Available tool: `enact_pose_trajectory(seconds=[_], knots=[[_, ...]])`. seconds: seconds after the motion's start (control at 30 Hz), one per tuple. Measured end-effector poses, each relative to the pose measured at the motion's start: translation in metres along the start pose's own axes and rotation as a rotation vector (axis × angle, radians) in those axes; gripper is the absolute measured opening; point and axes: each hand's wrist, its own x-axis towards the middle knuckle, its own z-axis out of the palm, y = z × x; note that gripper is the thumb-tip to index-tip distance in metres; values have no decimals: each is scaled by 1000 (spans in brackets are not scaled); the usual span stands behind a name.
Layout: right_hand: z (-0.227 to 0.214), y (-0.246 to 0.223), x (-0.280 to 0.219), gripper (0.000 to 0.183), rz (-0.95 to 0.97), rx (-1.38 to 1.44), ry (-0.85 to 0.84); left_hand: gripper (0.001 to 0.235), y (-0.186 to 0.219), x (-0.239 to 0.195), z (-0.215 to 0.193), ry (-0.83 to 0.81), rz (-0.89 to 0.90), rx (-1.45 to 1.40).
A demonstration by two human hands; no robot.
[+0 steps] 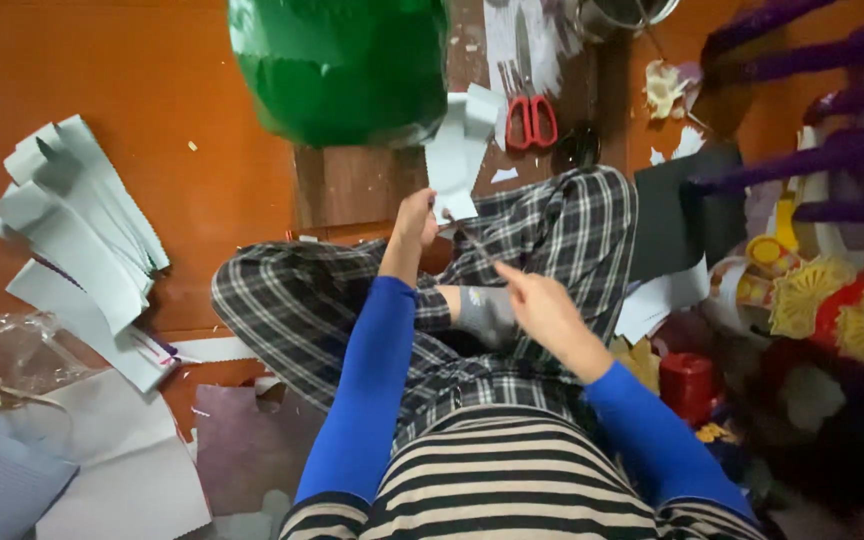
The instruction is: Decorate a woven bamboo structure by cutting and applying green paper strips to its frame
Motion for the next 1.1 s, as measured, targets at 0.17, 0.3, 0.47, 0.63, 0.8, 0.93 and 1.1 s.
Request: enact_pose_trajectory(seconds=[0.17,0.3,0.47,0.63,0.8,0.93,1.1], knots=[[-11,-26,-13,53,64,56,55,51,14,-39,4,-47,-55,25],[-14,-27,-26,59,214,280,-55,45,7,-29,-1,-11,-18,135],[8,-19,-12,58,108,202,30,41,-9,-7,-3,-49,-54,88],[10,0,-26,61,149,199,24,46,18,-42,-3,-47,-46,78],[-26,-6,7,57,219,287,86,60,20,-66,17,-37,-67,159],[-13,3,90,56,48,140,188,62,9,-67,8,-11,-48,184],[29,22,187,59,-87,-17,313,67,26,-120,16,-42,-12,317]])
